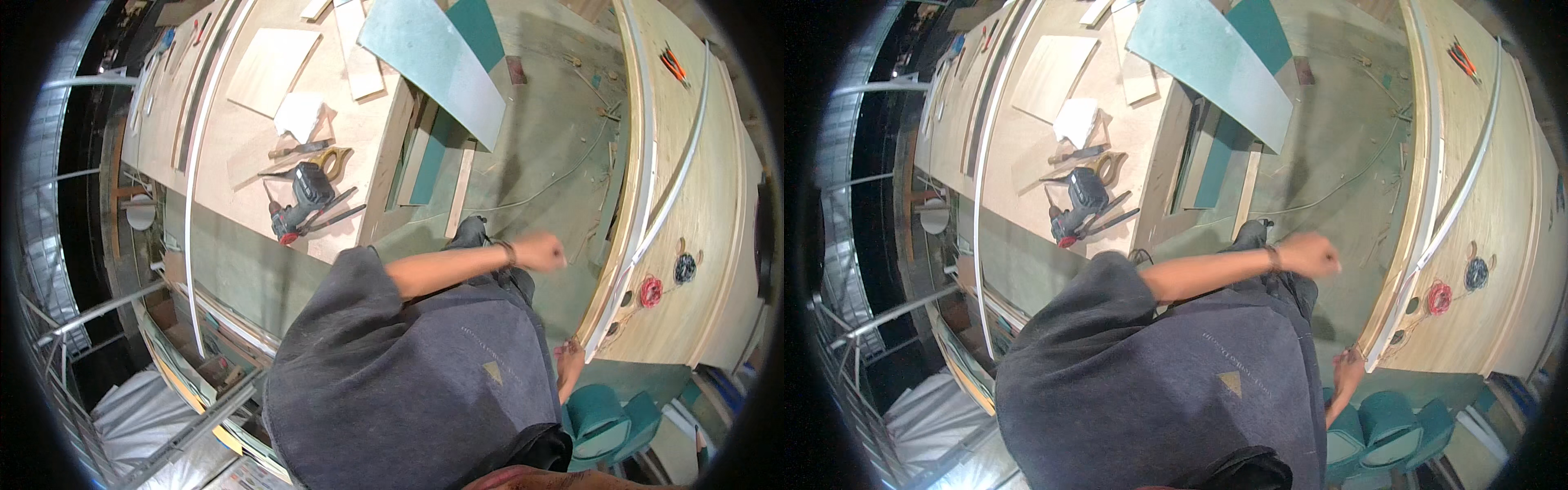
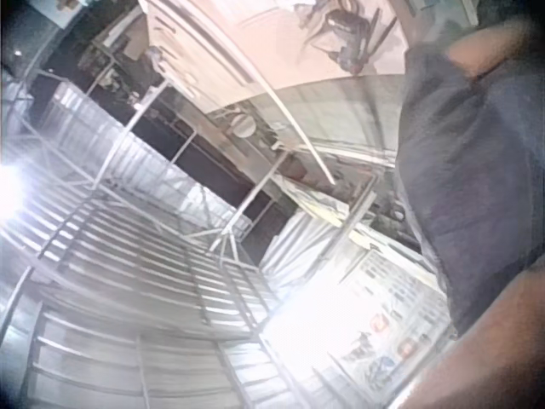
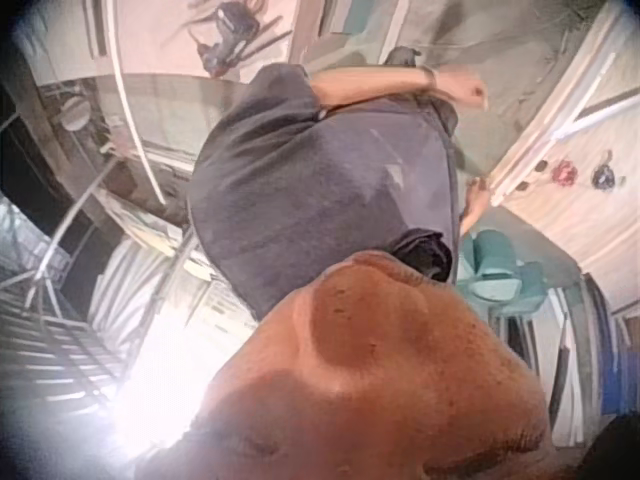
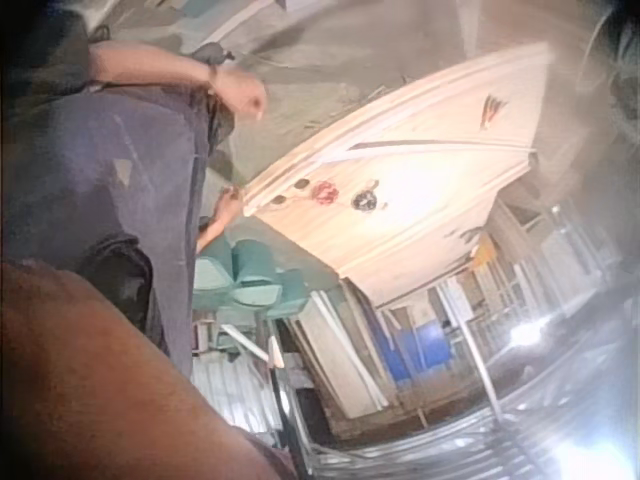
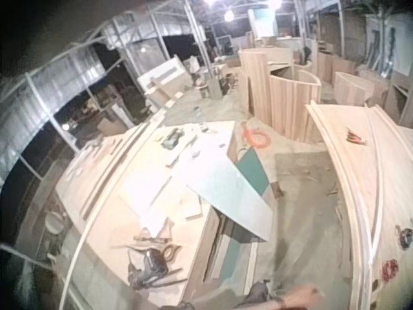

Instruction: The person drills a hole in a wooden panel, then prepares and threads LED strip lights and wires through the holes.

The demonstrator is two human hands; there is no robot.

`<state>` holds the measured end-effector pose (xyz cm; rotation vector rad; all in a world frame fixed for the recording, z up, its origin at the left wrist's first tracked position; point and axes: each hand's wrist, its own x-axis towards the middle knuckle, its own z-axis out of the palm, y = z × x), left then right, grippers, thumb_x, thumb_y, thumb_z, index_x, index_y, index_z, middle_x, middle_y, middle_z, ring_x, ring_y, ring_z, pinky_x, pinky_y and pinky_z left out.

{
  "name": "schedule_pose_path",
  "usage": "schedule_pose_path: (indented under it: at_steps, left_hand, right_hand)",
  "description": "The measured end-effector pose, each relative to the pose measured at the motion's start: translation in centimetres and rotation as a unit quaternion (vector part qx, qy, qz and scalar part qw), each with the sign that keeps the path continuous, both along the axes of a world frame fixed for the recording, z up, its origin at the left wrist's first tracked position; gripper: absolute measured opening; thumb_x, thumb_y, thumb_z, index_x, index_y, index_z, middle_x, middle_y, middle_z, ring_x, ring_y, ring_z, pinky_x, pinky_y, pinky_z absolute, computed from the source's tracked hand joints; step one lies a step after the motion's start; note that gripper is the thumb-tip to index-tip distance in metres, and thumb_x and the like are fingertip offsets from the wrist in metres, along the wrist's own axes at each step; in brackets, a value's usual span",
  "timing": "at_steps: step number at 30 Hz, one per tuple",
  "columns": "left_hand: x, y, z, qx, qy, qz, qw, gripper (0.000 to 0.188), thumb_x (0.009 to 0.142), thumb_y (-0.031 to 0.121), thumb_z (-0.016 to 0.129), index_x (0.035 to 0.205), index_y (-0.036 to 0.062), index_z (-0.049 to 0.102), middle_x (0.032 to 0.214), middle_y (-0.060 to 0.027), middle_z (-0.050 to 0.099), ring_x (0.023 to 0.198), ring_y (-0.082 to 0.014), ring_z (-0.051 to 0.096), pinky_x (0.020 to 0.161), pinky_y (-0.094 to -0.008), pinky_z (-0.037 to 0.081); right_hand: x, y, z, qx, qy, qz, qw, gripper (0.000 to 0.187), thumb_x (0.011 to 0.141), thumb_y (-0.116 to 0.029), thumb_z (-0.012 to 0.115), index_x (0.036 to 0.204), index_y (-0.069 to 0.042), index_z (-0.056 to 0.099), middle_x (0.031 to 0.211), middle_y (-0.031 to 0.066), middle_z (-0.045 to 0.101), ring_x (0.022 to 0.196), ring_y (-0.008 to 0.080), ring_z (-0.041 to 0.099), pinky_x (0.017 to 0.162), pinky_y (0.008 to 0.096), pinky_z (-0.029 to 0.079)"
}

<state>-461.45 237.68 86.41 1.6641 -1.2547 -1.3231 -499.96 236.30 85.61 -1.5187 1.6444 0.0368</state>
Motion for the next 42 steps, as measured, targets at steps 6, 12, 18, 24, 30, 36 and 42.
schedule_pose_path:
  at_steps: [6,12,18,24,30,36,42]
  left_hand:
    - [17.3,14.7,1.7,0.096,-0.211,0.441,0.867,0.034,0.093,0.037,0.061,0.098,0.0056,0.074,0.093,-0.0176,0.074,0.087,-0.0338,0.072,0.077,-0.0438,0.056]
    - [19.1,30.6,1.7,0.374,-0.331,0.463,0.732,0.036,0.087,0.035,0.063,0.099,0.0021,0.071,0.094,-0.0248,0.072,0.089,-0.0429,0.07,0.079,-0.0505,0.056]
    - [13.6,37.8,-4.5,0.315,-0.524,0.483,0.626,0.065,0.08,0.013,0.07,0.141,0.0082,0.049,0.148,-0.0228,0.045,0.128,-0.0388,0.053,0.102,-0.0461,0.047]
    - [15.7,38.4,-2.1,0.405,-0.509,0.401,0.645,0.063,0.081,0.021,0.07,0.14,0.0071,0.052,0.141,-0.0205,0.051,0.122,-0.0368,0.055,0.098,-0.045,0.048]
    - [16.0,29.8,2.4,0.372,-0.406,0.261,0.793,0.045,0.088,0.033,0.065,0.123,0.0047,0.066,0.094,-0.0197,0.072,0.092,-0.0411,0.069,0.08,-0.0513,0.054]
    - [15.0,19.0,-0.5,0.131,-0.284,0.248,0.917,0.032,0.09,0.015,0.057,0.12,0.005,0.065,0.095,-0.0201,0.071,0.091,-0.0416,0.067,0.081,-0.0501,0.053]
    - [15.7,6.2,2.0,-0.028,-0.327,0.164,0.93,0.03,0.092,0.005,0.052,0.12,0.0065,0.064,0.094,-0.0203,0.07,0.089,-0.0412,0.066,0.078,-0.0502,0.051]
  right_hand:
    - [5.2,-3.1,5.5,0.007,0.202,0.203,0.958,0.025,0.093,-0.02,0.063,0.097,0.004,0.071,0.065,0.0138,0.069,0.067,0.0256,0.07,0.061,0.0407,0.052]
    - [12.2,-4.5,8.7,-0.19,0.393,0.308,0.845,0.037,0.088,-0.037,0.066,0.103,-0.005,0.076,0.097,0.017,0.074,0.093,0.0388,0.07,0.083,0.05,0.052]
    - [16.7,-4.2,7.9,-0.267,0.269,0.316,0.87,0.039,0.089,-0.042,0.067,0.105,-0.008,0.076,0.098,0.0183,0.073,0.096,0.0395,0.069,0.085,0.0502,0.053]
    - [23.4,-4.1,7.7,-0.168,0.169,0.394,0.888,0.038,0.087,-0.04,0.069,0.107,-0.008,0.076,0.106,0.0208,0.072,0.101,0.0375,0.067,0.088,0.047,0.051]
    - [25.5,-4.4,7.1,-0.213,0.094,0.324,0.917,0.04,0.087,-0.04,0.069,0.107,-0.005,0.075,0.095,0.0186,0.074,0.091,0.0382,0.07,0.083,0.0465,0.054]
    - [27.3,-7.9,10.8,-0.125,0.038,0.218,0.967,0.036,0.088,-0.039,0.068,0.101,-0.006,0.076,0.092,0.0188,0.074,0.088,0.0391,0.07,0.077,0.0476,0.054]
    - [29.2,-24.7,10.7,-0.228,-0.088,0.079,0.966,0.037,0.087,-0.04,0.067,0.096,-0.004,0.075,0.083,0.0154,0.073,0.081,0.0361,0.071,0.074,0.0419,0.055]
